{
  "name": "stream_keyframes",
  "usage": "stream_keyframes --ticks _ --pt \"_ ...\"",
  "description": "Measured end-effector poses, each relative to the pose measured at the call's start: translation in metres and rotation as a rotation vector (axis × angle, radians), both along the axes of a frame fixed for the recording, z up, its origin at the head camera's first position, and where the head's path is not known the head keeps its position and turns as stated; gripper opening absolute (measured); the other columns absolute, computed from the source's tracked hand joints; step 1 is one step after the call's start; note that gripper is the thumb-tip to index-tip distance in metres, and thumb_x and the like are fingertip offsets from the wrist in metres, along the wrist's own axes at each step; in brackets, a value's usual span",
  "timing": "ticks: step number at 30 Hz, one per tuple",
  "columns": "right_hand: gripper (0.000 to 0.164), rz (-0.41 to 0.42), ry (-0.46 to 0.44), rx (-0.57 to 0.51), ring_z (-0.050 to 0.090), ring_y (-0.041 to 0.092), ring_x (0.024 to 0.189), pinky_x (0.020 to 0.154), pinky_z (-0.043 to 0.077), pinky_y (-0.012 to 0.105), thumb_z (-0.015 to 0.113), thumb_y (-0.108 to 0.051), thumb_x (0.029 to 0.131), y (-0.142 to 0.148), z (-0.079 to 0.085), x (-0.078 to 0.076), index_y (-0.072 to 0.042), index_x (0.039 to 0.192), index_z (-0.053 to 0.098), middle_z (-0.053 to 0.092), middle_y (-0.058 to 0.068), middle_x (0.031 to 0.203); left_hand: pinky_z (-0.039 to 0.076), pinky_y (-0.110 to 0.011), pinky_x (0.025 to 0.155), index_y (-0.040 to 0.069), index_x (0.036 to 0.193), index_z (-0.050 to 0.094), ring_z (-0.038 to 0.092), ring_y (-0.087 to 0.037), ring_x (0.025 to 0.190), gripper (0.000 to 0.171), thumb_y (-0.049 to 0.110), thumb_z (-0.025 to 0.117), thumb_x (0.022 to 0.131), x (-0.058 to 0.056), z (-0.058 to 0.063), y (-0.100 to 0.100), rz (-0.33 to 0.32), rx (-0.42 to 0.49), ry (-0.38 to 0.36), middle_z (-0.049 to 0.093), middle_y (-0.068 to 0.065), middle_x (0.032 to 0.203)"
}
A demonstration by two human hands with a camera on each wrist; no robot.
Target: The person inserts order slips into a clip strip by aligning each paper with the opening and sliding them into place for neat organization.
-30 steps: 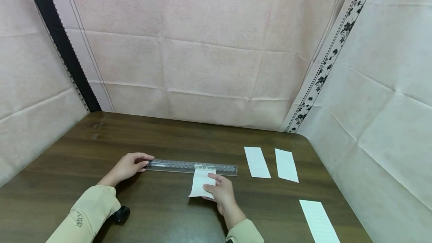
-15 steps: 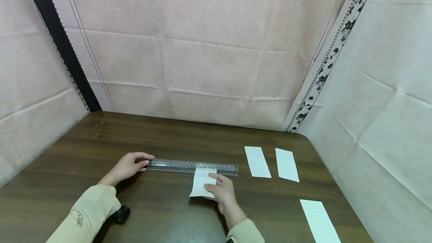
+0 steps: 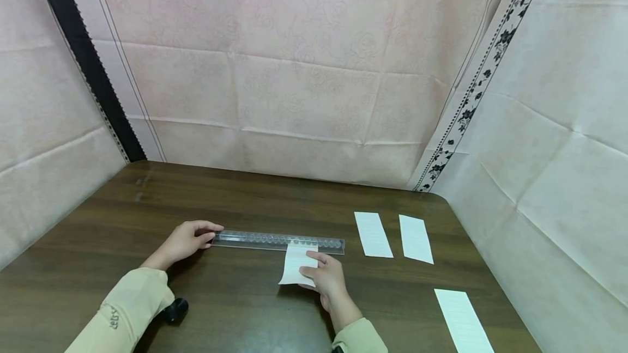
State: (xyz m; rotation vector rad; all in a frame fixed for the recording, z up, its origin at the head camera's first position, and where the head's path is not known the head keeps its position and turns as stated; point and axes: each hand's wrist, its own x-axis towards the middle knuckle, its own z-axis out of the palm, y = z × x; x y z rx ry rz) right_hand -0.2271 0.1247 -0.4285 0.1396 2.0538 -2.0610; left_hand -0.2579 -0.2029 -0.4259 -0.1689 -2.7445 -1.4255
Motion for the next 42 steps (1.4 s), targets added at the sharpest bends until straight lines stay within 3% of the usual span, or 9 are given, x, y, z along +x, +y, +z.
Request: stream_keyframes --ticks 42 --pt "0.047 -0.028 -0.013 0.015 0.064 0.021 0.079 0.066 0.056 0.036 0.065 0.007 0.082 0.012 0.000 -0.001 0.011 0.125 0.049 0.064 0.021 0.106 0.054 -0.027 0.066 0.004 0.111 0.067 0.062 -0.015 0.079 0.023 0.000 0.057 0.091 -0.001 -0.001 -0.001 -0.017 0.013 0.003 0.060 -0.018 0.113"
